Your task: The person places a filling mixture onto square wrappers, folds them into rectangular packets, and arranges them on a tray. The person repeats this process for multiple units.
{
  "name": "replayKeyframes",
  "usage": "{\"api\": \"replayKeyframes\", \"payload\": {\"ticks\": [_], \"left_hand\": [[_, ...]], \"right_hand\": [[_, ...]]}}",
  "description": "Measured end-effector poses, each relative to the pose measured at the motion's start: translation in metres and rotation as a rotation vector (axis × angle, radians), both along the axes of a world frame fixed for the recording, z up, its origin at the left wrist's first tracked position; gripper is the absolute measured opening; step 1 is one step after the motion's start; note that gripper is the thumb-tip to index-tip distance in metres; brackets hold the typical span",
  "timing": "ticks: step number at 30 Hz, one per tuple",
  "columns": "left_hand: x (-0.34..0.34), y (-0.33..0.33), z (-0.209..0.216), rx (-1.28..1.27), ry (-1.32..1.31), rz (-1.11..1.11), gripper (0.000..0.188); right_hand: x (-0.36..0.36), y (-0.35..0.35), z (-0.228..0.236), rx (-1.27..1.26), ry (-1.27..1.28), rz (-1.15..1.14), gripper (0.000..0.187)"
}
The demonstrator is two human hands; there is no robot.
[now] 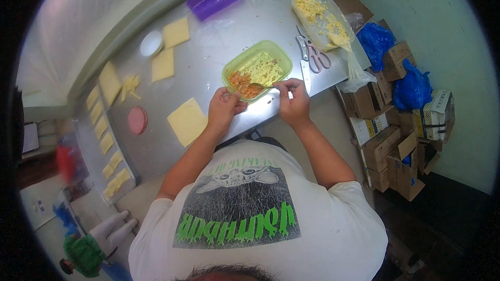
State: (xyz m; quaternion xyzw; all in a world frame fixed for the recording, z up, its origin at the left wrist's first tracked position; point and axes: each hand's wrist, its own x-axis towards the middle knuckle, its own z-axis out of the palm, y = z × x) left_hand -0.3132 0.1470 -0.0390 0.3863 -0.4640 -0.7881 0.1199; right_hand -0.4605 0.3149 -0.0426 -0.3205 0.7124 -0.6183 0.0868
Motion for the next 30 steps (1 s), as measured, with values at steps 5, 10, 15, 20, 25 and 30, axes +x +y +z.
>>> {"api": "replayKeyframes", "payload": {"ticks": [5,10,15,20,25,30], "left_hand": [[-0.005,0.000,0.003,0.015,0.056,0.029,0.033],[-0.011,0.000,0.010,0.021,0.091,0.042,0.037],[-0.017,-0.005,0.018,-0.023,0.073,0.038,0.038],[-0.019,-0.007,0.016,-0.009,0.053,0.062,0.038],[-0.017,-0.007,0.008,-0.025,0.033,0.061,0.037],[-0.015,-0.009,-0.010,-0.029,0.028,0.041,0.037]], "right_hand": [[0.031,-0.006,0.014,0.024,0.100,0.036,0.012],[0.044,-0.023,0.023,-0.035,-0.020,-0.053,0.018],[0.028,-0.041,0.053,-0.041,-0.445,-0.269,0.027],[0.001,-0.037,0.036,0.000,-0.526,-0.257,0.032],[-0.009,-0.036,0.031,0.029,-0.557,-0.223,0.034],[-0.030,-0.038,0.029,-0.001,-0.717,-0.280,0.034]]}}
